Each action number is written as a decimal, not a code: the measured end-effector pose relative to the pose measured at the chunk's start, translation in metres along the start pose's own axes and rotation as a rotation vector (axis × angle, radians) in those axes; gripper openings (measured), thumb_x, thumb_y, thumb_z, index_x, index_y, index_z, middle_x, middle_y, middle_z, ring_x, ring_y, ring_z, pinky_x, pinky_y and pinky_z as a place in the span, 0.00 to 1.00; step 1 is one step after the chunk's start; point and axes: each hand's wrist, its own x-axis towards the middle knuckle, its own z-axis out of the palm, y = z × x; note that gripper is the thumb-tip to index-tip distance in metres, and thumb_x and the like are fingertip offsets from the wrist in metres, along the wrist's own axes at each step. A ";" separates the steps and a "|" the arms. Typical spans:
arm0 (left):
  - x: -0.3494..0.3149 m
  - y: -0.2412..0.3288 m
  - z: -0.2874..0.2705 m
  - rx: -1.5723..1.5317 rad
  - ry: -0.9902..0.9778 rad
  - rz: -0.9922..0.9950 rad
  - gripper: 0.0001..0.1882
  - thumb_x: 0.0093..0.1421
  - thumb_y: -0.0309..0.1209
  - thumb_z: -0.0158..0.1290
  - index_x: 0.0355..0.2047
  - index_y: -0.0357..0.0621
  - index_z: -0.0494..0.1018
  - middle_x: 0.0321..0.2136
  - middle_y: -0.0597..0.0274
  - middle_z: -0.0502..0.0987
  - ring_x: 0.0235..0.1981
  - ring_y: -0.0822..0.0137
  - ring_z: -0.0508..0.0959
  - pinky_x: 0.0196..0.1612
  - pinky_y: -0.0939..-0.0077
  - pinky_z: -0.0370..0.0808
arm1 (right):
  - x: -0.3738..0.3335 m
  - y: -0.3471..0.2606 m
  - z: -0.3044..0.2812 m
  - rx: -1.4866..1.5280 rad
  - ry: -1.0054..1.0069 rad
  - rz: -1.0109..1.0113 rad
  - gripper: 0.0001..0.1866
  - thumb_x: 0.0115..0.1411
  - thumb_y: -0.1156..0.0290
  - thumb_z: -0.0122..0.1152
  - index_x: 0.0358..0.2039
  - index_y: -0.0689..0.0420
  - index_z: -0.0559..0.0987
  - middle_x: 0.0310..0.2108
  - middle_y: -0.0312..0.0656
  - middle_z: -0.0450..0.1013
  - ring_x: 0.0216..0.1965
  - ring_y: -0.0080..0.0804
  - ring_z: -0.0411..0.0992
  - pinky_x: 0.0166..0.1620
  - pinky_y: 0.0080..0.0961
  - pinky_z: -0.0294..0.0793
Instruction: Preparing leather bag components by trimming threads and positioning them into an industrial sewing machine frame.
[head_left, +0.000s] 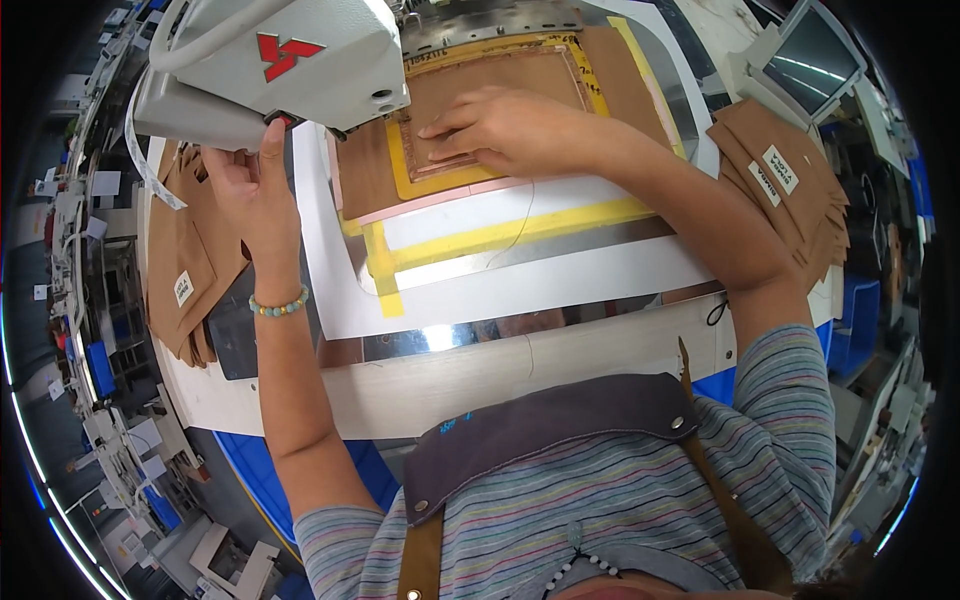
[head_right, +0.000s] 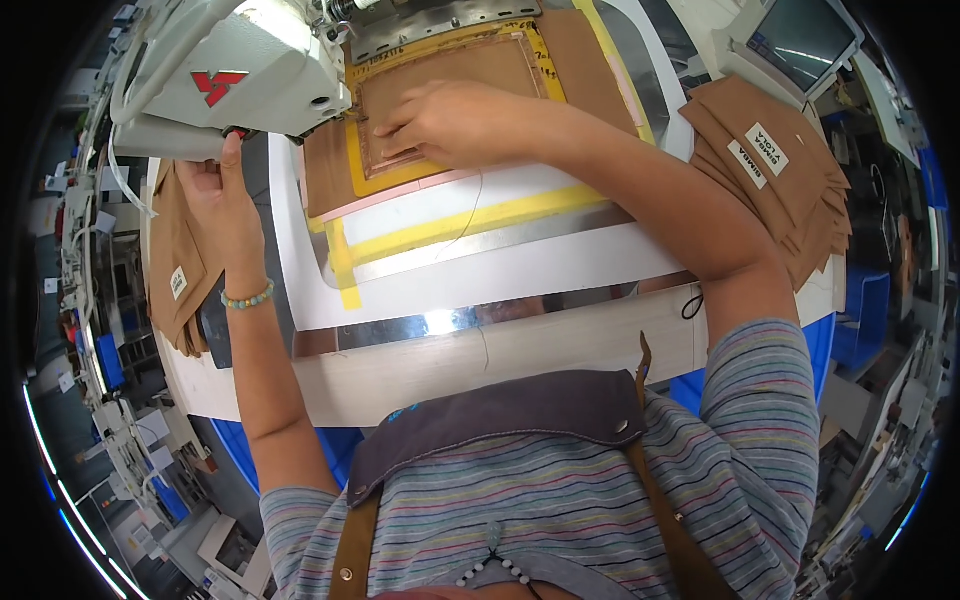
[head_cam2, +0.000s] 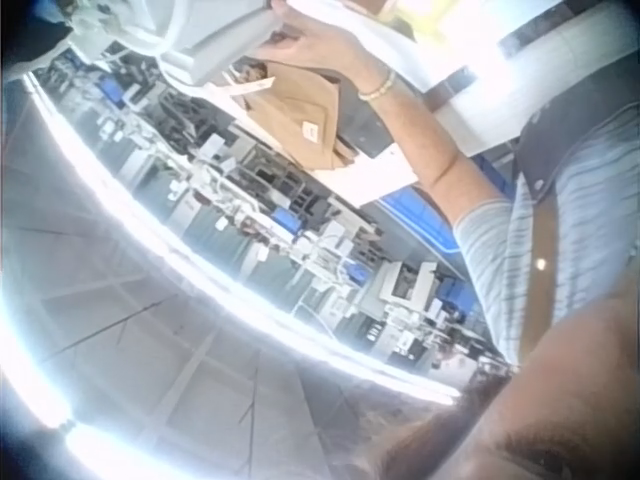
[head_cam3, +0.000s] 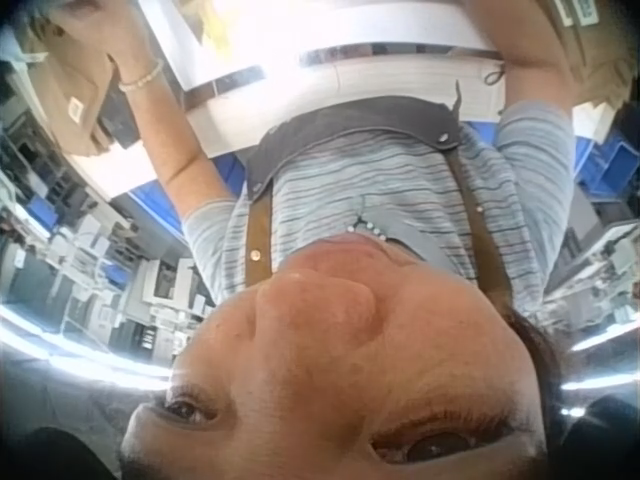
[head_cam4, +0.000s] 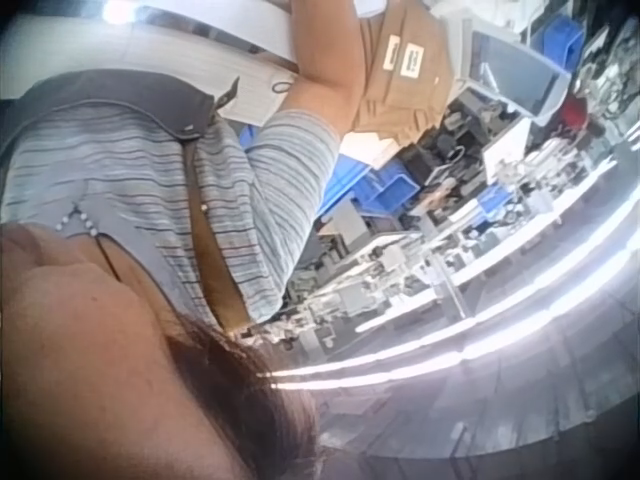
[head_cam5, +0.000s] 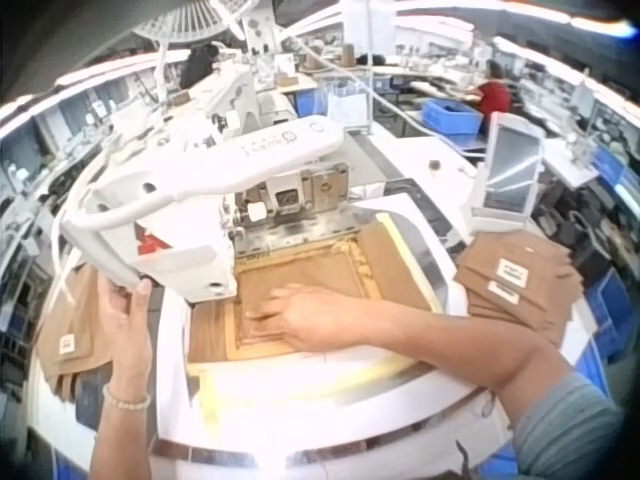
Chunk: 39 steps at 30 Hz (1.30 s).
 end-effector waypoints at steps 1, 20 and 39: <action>-0.001 0.001 0.000 -0.016 0.007 -0.014 0.23 0.67 0.24 0.64 0.58 0.37 0.68 0.52 0.59 0.76 0.52 0.70 0.75 0.60 0.74 0.69 | -0.001 0.000 0.000 0.019 0.009 0.021 0.22 0.62 0.78 0.60 0.56 0.52 0.84 0.61 0.39 0.77 0.60 0.43 0.72 0.66 0.39 0.70; -0.073 0.016 0.004 0.237 -0.276 -0.385 0.17 0.66 0.27 0.62 0.55 0.42 0.79 0.55 0.61 0.80 0.55 0.70 0.78 0.56 0.72 0.76 | 0.001 0.002 -0.016 0.010 0.149 0.101 0.13 0.68 0.72 0.58 0.50 0.58 0.85 0.47 0.45 0.79 0.51 0.46 0.76 0.55 0.40 0.77; -0.065 0.020 0.039 -0.042 -0.368 -0.603 0.18 0.75 0.29 0.48 0.62 0.39 0.72 0.64 0.59 0.74 0.59 0.67 0.77 0.61 0.75 0.72 | 0.043 -0.008 0.020 1.148 0.159 0.666 0.15 0.69 0.63 0.57 0.52 0.51 0.81 0.48 0.41 0.83 0.50 0.37 0.80 0.55 0.30 0.77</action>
